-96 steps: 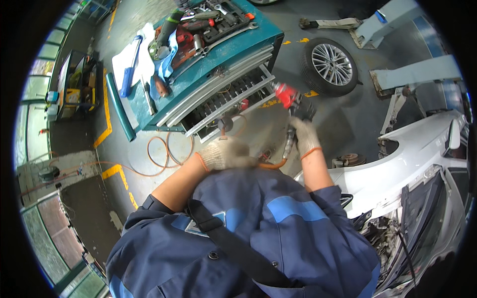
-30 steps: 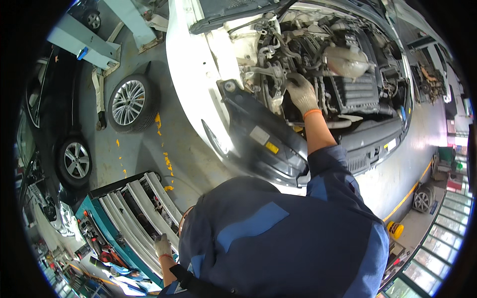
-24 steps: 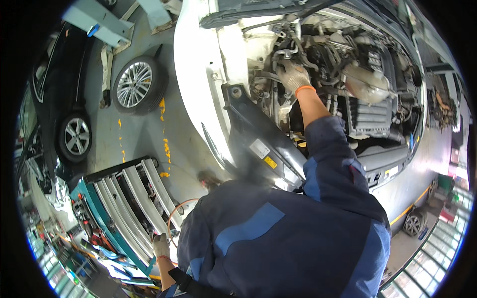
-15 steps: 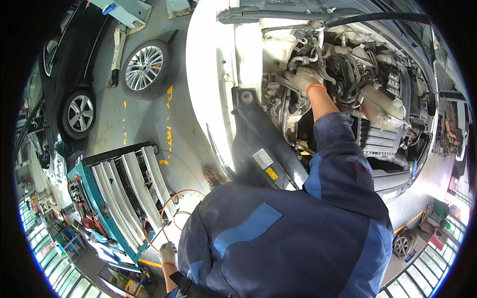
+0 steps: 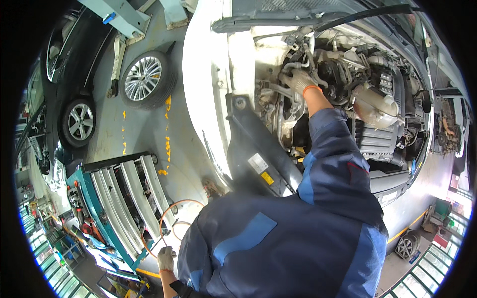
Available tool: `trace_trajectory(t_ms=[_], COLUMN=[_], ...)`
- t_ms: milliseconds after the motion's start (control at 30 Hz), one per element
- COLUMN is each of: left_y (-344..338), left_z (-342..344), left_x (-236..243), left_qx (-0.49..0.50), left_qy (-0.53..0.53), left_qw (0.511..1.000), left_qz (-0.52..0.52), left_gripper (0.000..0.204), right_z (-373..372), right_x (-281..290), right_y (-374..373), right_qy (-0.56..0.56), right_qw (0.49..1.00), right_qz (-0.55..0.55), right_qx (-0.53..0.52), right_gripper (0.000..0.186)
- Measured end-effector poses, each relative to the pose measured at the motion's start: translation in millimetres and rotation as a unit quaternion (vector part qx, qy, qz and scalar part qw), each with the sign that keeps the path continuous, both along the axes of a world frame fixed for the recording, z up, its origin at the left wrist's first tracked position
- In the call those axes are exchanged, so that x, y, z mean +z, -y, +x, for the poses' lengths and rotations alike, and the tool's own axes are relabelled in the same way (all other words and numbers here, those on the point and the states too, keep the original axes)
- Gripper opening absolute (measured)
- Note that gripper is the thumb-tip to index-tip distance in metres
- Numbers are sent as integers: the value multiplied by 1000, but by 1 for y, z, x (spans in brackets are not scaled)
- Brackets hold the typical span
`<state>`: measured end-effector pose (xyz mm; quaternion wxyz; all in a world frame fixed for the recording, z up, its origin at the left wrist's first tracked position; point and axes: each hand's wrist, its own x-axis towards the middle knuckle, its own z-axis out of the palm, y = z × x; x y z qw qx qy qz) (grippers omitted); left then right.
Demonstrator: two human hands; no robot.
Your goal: The person retrieves a socket wrench from a tool chest and uses it on the engine of a white car with the hood open. They then use a pneumatic impact wrench to remove bolts from the engine area. Finally, they place a red protective cover over the front of the car and continue working on the engine.
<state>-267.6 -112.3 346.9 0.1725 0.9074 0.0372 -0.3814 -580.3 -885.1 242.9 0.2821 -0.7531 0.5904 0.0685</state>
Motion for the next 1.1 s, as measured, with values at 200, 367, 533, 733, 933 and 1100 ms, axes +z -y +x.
trace_trajectory(t_ms=[200, 367, 533, 733, 933, 1100], left_y=[-38, -55, -20, 8, 12, 8], left_z=[1, 1, -10, -12, -16, -19], left_x=[-27, -39, -22, -9, -9, -11], left_qx=[-57, -96, -80, -54, -2, -19], left_qy=[-38, -41, -51, -44, -51, -60], left_qw=[996, 994, 995, 998, 999, 998], left_qz=[-54, -40, -13, -3, -8, 2], left_gripper=[33, 33, 33, 35, 34, 36], right_z=[-7, -16, -18, -3, 3, 1], right_x=[1, -8, -19, 3, 15, 14], right_y=[-4, -8, 0, -3, -13, -12], right_qy=[-39, 58, 47, -96, -60, -7], right_qw=[997, 997, 997, 985, 996, 999], right_qz=[-25, -42, -26, -3, -9, 10], right_qx=[54, -38, 58, 143, 70, 33], right_gripper=[84, 79, 78, 90, 96, 100])
